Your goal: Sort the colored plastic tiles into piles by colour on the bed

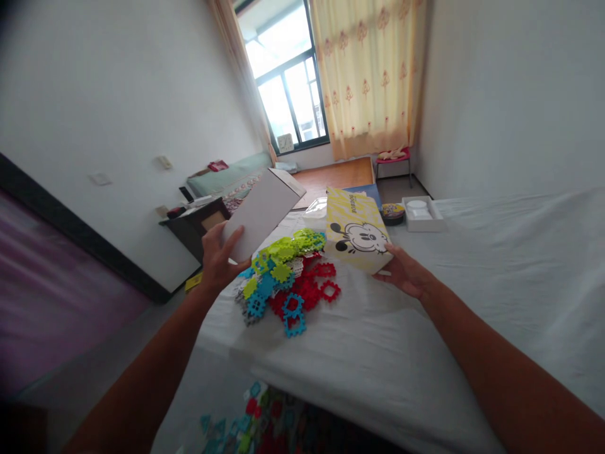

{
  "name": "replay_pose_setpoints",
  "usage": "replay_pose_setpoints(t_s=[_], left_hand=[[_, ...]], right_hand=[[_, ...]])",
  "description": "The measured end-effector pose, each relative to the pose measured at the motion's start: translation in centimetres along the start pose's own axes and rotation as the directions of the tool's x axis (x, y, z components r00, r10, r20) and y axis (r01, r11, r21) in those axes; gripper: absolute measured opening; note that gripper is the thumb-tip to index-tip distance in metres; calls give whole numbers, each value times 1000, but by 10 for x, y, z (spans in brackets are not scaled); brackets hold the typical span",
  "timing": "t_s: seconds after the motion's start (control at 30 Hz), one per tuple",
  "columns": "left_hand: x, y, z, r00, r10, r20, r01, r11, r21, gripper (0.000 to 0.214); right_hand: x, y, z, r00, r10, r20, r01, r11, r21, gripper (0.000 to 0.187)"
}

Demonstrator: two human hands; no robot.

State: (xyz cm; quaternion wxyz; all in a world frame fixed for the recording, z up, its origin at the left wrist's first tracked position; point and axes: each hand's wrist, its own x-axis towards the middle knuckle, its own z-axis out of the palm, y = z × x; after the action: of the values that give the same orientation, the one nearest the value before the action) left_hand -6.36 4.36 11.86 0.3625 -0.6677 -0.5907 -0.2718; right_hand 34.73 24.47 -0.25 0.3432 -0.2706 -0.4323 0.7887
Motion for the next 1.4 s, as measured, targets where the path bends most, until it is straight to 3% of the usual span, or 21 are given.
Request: replay_pose_setpoints(t_s=[0.1, 0.17, 0.23, 0.3, 0.4, 0.53, 0.6, 0.67, 0.77, 0.9, 1.1, 1.13, 1.2, 1.3, 1.33, 1.4], left_hand=[[-1, -1, -3, 973, -205, -105, 201, 978, -48, 75], [0, 7, 3, 920, -359, -159, 332, 927, -173, 74], [1, 23, 17, 869, -476, -133, 411, 846, -341, 71], [1, 40, 33, 844, -531, -76, 443, 769, -461, 66], [0, 59, 51, 848, -527, -62, 455, 781, -429, 67], [-2, 57, 46, 928, -357, -105, 330, 920, -214, 69], [-3, 48, 36, 977, -190, -96, 180, 979, -96, 69], [-3, 39, 27, 1000, -5, -30, 5, 1000, 6, 66], [-3, 25, 20, 979, 172, 106, -183, 978, 103, 62], [2, 14, 14, 925, 278, 260, -323, 935, 148, 60], [9, 10, 5, 841, 437, 321, -490, 866, 105, 59], [9, 7, 4, 847, 425, 318, -474, 876, 90, 60], [10, -1, 2, 904, 321, 282, -357, 930, 89, 59], [10, -12, 1, 996, 17, 87, -26, 994, 108, 60], [10, -12, 1, 996, -93, -1, 93, 992, 85, 62], [9, -5, 6, 943, -300, -142, 298, 954, -38, 67]], right_hand=[[2, 2, 0, 998, -59, 23, 60, 998, -16, 44], [2, 2, 4, 993, -108, 46, 109, 994, -19, 43], [0, 1, 13, 987, -143, 73, 144, 989, -9, 43], [-2, 1, 23, 981, -167, 97, 167, 986, 8, 42], [-5, 1, 32, 979, -171, 112, 170, 985, 21, 40], [-7, 3, 25, 989, -120, 85, 118, 993, 25, 38], [-6, 2, 18, 992, -114, 46, 112, 992, 54, 37], [-4, 1, 13, 992, -123, 11, 121, 987, 101, 36], [-2, -2, 7, 990, -141, -19, 142, 978, 151, 36], [-3, -5, 5, 988, -151, -35, 155, 970, 188, 35], [-5, -5, 6, 986, -162, -38, 167, 970, 179, 36], [-5, -5, 6, 985, -165, -39, 170, 972, 161, 36], [-5, -5, 5, 983, -177, -42, 181, 977, 117, 37], [-4, -4, 3, 979, -200, -39, 202, 978, 50, 39], [-4, -4, 3, 978, -206, -37, 207, 978, 30, 40], [-4, -3, 5, 976, -215, -27, 215, 977, -3, 41]])
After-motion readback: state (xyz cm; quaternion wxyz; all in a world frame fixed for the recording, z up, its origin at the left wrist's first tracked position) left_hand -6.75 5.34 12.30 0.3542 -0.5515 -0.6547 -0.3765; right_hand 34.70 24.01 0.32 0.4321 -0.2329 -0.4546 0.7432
